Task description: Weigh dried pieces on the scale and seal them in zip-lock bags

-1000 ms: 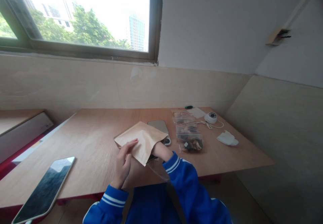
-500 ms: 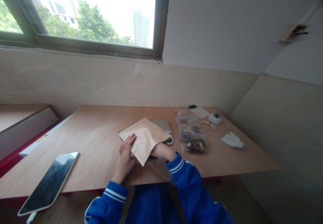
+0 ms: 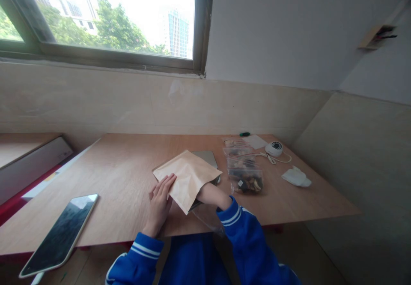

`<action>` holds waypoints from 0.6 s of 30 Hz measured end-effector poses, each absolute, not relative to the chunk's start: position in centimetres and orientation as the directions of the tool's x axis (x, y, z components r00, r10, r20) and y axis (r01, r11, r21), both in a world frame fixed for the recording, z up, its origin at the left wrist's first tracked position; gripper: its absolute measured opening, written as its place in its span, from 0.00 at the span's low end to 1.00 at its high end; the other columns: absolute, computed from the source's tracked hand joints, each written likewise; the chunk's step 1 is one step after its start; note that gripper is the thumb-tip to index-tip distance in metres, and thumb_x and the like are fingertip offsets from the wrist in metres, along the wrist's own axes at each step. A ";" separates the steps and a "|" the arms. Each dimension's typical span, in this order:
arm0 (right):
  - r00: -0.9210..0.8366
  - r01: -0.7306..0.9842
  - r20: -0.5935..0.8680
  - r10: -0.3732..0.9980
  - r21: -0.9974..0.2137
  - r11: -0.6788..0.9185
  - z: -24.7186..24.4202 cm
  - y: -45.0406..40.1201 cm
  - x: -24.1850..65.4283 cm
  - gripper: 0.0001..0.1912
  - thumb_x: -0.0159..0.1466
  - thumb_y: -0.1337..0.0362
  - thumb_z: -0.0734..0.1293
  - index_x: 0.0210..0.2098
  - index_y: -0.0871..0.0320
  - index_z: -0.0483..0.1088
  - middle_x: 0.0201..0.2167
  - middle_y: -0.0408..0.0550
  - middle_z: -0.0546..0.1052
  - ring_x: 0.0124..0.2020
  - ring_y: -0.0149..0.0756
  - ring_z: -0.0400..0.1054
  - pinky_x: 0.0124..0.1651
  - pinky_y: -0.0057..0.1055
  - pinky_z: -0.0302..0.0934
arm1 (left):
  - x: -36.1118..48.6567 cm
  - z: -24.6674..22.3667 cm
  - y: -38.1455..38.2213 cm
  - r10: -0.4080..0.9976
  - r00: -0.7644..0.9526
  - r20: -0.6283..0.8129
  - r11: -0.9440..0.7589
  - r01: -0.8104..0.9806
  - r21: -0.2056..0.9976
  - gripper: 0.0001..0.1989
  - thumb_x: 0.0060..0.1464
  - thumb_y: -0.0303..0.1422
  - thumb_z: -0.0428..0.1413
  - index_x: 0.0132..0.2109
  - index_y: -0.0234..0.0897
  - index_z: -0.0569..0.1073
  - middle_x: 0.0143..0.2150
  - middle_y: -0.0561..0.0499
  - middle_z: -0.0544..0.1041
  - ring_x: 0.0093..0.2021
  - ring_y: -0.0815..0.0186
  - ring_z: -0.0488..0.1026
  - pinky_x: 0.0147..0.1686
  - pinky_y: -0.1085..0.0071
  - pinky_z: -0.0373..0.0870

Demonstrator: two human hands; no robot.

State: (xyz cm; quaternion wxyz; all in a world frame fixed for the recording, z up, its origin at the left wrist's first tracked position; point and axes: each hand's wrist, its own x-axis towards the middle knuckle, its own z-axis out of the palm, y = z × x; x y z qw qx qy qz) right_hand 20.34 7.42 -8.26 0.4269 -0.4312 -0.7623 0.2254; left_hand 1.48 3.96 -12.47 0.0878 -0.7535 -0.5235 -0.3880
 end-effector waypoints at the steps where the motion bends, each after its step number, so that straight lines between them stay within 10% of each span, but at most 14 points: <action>1: -0.313 0.463 0.434 0.845 -0.707 0.535 -8.1 7.2 20.6 0.17 0.59 0.56 0.66 0.47 0.52 0.73 0.50 0.45 0.75 0.55 0.37 0.66 0.52 0.30 0.67 | 1.5 -12.4 3.9 0.726 0.154 0.671 -0.436 0.857 0.275 0.25 0.54 0.22 0.44 0.58 0.40 0.65 0.57 0.47 0.71 0.59 0.61 0.66 0.52 0.64 0.56; 18: -0.408 0.681 0.463 0.787 -0.420 0.600 -4.6 3.8 24.5 0.09 0.65 0.69 0.60 0.38 0.59 0.73 0.35 0.54 0.78 0.39 0.45 0.73 0.42 0.41 0.70 | 1.0 -13.2 4.4 0.711 0.113 0.694 -0.422 0.858 0.292 0.20 0.53 0.22 0.45 0.50 0.41 0.70 0.51 0.48 0.76 0.53 0.60 0.71 0.48 0.63 0.64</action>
